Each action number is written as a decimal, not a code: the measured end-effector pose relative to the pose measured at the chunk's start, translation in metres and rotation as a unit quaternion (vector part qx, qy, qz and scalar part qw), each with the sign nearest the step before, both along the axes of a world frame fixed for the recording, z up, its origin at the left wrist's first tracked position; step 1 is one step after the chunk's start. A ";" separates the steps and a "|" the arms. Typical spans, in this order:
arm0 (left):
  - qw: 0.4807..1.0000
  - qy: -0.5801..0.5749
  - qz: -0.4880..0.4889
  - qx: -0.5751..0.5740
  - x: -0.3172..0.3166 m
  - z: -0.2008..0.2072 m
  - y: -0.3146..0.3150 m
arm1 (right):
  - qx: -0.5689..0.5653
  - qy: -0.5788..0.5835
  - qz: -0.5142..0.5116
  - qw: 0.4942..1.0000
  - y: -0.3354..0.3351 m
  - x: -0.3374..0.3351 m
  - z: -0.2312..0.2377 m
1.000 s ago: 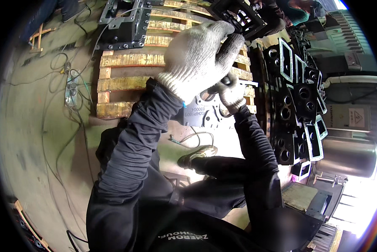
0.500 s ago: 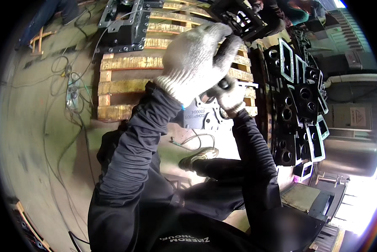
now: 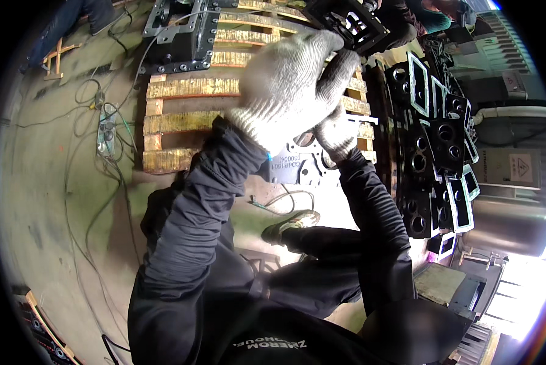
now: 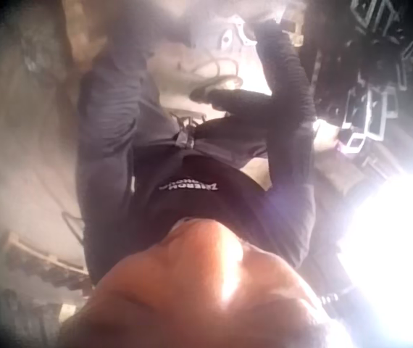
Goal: The person uses an angle grinder to smooth the edges and flat surfaces of a black metal component on a wooden pallet, then uses a hand tool to scrape and deburr the interior circular openings of the part.
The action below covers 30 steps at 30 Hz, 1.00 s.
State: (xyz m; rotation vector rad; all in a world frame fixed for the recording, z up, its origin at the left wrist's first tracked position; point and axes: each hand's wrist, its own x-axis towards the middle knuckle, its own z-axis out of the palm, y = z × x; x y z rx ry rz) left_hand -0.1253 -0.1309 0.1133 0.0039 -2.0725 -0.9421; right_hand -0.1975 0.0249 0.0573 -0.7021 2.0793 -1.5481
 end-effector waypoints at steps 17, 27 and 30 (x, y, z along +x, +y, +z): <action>0.999 0.032 -0.013 0.017 -0.005 -0.004 0.000 | -0.312 -0.198 -0.204 0.907 0.053 -0.023 -0.065; 1.000 0.001 -0.029 0.006 -0.006 -0.006 0.010 | -0.125 -0.298 -0.322 0.890 0.079 0.104 -0.054; 1.000 0.000 -0.027 -0.015 -0.010 -0.008 0.013 | -0.133 -0.402 -0.126 0.897 0.087 0.099 -0.097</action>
